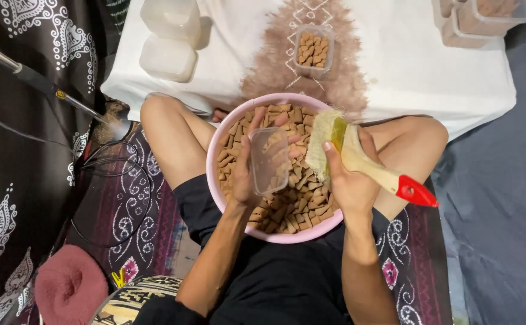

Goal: The person sorts incense cones from a large basin into smaller clear containers, using a brush to clean off excess dust and handling individual cones by hand.

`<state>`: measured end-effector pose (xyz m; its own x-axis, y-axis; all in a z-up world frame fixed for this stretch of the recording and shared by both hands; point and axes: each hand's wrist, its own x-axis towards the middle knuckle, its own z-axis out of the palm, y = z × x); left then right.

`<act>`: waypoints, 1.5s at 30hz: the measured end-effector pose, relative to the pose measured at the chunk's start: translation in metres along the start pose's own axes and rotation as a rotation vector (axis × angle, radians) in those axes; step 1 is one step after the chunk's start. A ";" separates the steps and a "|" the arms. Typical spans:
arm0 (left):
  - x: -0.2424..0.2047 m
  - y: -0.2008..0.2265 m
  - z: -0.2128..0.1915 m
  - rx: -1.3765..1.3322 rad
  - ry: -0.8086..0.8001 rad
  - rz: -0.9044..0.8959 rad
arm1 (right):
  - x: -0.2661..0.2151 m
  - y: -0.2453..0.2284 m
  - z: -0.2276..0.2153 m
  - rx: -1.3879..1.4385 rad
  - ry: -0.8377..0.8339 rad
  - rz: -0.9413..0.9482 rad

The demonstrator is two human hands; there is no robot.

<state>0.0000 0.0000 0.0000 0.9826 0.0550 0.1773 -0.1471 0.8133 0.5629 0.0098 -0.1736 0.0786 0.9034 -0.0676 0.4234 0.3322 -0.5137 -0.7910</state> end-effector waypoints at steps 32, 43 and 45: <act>0.069 -0.021 -0.018 0.069 0.063 -0.139 | 0.034 0.044 0.042 0.573 -0.381 0.289; 0.184 -0.013 -0.016 0.539 0.063 -0.172 | 0.134 0.072 0.065 0.398 -0.278 0.212; 0.197 -0.003 -0.008 0.859 0.062 -0.031 | 0.150 0.067 0.067 0.248 -0.245 0.150</act>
<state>0.1953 0.0134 0.0272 0.9883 0.0921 0.1213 -0.1300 0.0960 0.9869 0.1857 -0.1606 0.0589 0.9751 0.0960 0.1999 0.2195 -0.2885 -0.9320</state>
